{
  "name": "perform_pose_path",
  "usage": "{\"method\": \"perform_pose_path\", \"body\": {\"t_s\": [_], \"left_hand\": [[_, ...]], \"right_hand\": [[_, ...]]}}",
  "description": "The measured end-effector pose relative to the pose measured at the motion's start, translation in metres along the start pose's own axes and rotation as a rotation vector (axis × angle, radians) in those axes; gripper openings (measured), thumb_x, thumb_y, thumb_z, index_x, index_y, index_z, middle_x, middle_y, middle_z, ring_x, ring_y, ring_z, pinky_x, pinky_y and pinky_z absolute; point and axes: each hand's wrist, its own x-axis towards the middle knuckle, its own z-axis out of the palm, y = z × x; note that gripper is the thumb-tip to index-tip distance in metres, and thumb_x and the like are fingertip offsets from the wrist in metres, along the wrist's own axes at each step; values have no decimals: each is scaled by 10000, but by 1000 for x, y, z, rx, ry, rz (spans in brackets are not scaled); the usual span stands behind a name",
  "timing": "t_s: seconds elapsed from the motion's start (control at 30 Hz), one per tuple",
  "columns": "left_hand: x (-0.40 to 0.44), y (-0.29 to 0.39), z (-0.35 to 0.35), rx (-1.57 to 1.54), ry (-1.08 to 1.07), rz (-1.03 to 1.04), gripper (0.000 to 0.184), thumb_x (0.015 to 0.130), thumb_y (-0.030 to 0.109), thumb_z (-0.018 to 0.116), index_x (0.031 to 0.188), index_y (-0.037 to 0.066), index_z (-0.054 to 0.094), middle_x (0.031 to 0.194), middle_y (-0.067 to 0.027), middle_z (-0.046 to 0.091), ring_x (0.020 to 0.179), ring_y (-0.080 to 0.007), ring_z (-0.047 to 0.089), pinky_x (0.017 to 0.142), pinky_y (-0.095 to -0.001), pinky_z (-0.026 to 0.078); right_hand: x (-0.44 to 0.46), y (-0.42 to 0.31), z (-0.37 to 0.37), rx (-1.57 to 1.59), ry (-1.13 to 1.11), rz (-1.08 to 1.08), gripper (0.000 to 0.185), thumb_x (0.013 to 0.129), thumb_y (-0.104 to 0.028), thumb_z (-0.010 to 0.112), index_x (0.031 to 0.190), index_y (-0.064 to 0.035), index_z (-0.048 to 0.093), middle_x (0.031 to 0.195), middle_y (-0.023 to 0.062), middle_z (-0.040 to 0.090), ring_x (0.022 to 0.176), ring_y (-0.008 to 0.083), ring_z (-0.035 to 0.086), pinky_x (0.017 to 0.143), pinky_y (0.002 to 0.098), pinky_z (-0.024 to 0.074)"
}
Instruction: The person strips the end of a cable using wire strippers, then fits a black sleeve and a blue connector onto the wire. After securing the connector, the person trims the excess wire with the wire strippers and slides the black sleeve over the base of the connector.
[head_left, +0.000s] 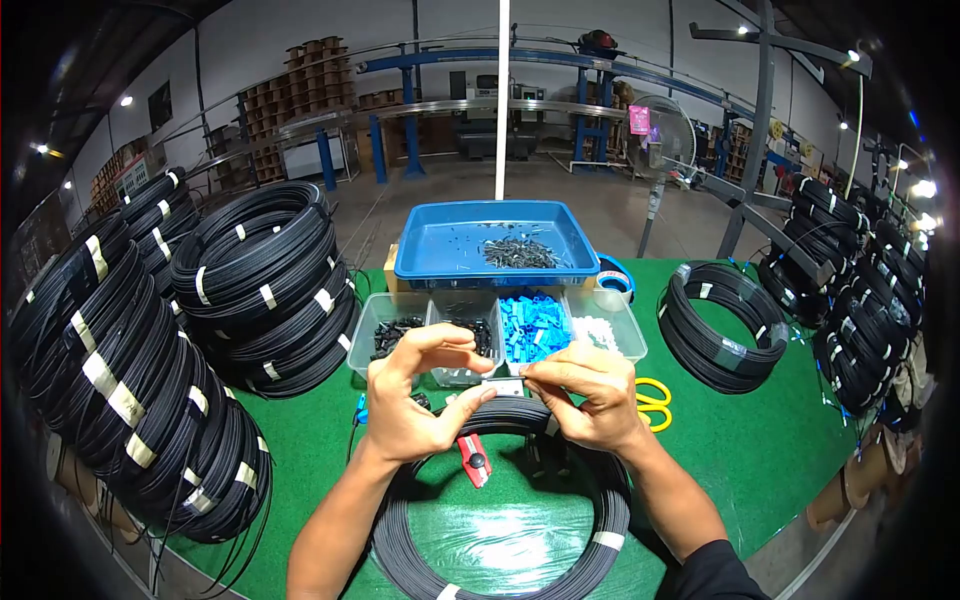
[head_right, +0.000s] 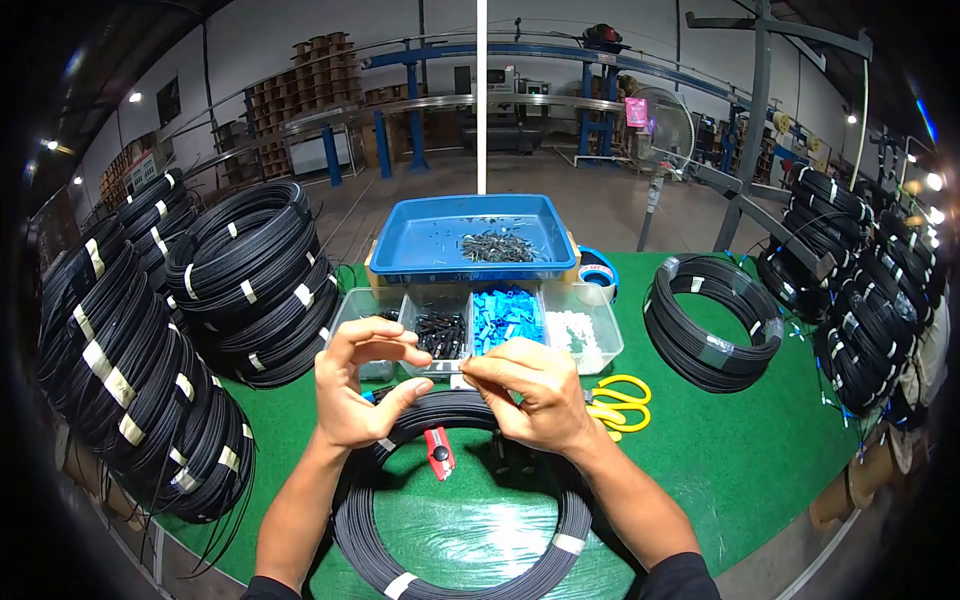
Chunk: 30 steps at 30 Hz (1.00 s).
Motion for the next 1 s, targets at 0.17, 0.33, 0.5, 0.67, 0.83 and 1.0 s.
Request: {"method": "perform_pose_path", "body": {"t_s": [0.17, 0.33, 0.5, 0.67, 0.83, 1.0], "left_hand": [[-6, -6, 1, 59, 31, -22, 477, 709, -1, 835, 1119, 33, 593, 864, -97, 760, 850, -190, 756, 817, -275, 547], [-2, -3, -5, -76, 84, -109, 433, 715, -61, 807, 1076, -10, 572, 944, -121, 697, 816, -213, 755, 736, -260, 573], [2, -10, -32, -55, 161, -45, 513, 723, -19, 824, 1144, 4, 532, 1033, -134, 671, 837, -154, 709, 850, -286, 528], [10, 0, -23, 126, 73, 178, 492, 615, 36, 853, 1054, 37, 631, 967, -85, 727, 943, -224, 668, 878, -350, 519], [5, 7, -4, 144, 6, 211, 473, 613, 96, 883, 1033, 71, 666, 1005, -53, 740, 978, -245, 639, 897, -377, 485], [3, 5, 3, 265, -42, 355, 502, 653, 29, 866, 1061, 66, 576, 864, -59, 759, 943, -233, 634, 837, -356, 499]], "right_hand": [[0, 2, 0, 14, -13, -6, 253, 712, 39, 768, 957, -12, 730, 812, 100, 689, 697, 237, 669, 602, 324, 530], [2, 5, -6, 0, -11, 9, 214, 730, 34, 762, 938, -6, 733, 791, 100, 688, 678, 222, 665, 593, 319, 524], [3, 1, -12, 79, 25, 232, 83, 799, 0, 734, 882, -4, 738, 735, 87, 667, 609, 171, 626, 555, 275, 478], [0, 4, -15, 274, -80, 397, 101, 863, -84, 701, 883, 11, 726, 749, 62, 661, 667, 131, 609, 625, 262, 471], [2, 3, -24, 737, -212, 733, 150, 905, -124, 676, 893, 21, 709, 858, 45, 687, 803, 107, 610, 756, 263, 475], [1, 4, -23, 795, -244, 774, 140, 906, -119, 673, 890, 15, 708, 866, 40, 695, 809, 106, 614, 777, 262, 473]]}}
